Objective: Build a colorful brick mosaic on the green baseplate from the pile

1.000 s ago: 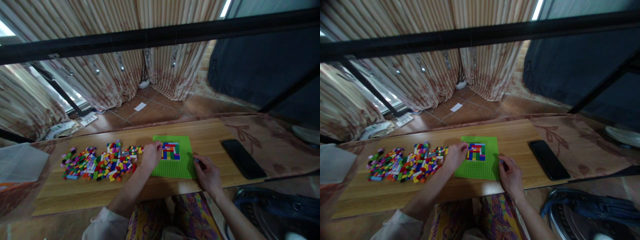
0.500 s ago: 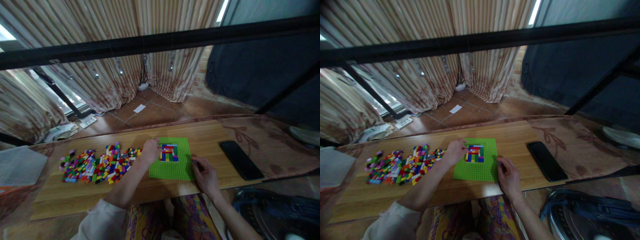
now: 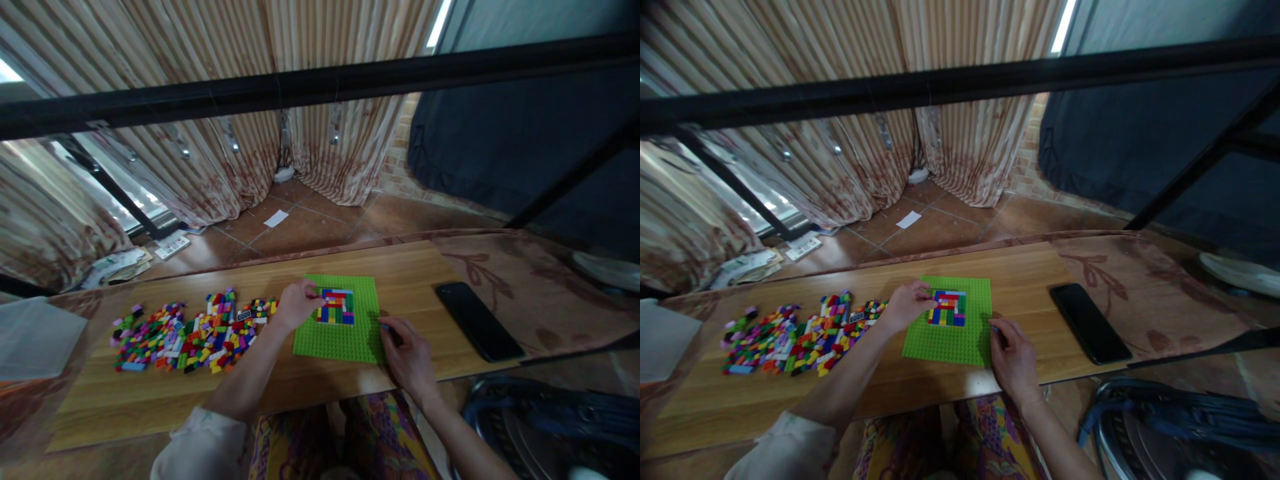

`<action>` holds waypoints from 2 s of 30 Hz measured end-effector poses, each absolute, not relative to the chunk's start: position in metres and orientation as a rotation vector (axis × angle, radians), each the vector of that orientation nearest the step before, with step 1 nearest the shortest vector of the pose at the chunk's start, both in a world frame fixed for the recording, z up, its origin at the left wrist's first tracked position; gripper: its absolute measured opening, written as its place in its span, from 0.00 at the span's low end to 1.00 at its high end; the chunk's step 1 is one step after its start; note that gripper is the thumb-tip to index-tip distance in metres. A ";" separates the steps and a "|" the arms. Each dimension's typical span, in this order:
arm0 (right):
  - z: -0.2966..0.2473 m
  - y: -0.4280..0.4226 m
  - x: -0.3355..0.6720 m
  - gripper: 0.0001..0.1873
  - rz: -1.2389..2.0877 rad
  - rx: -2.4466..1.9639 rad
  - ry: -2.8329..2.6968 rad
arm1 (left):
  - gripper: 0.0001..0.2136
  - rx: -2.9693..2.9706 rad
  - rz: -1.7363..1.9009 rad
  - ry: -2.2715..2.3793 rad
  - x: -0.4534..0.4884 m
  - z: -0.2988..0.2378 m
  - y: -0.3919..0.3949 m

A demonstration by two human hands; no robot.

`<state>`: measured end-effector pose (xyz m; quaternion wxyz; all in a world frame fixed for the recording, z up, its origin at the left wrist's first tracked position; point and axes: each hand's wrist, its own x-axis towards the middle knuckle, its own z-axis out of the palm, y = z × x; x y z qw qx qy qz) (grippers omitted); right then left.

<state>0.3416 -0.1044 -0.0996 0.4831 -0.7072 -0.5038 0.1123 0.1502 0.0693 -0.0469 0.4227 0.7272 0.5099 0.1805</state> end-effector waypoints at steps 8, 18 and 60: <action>-0.097 -0.105 0.341 0.11 0.249 -1.713 -1.246 | 0.07 1.665 0.526 1.164 0.146 -0.060 0.077; -0.099 -0.105 0.341 0.11 0.256 -1.722 -1.255 | 0.11 1.735 0.519 1.219 0.155 -0.069 0.079; -0.103 -0.107 0.347 0.15 0.089 -1.796 -1.356 | 0.08 1.982 0.729 1.768 0.033 -0.048 -0.009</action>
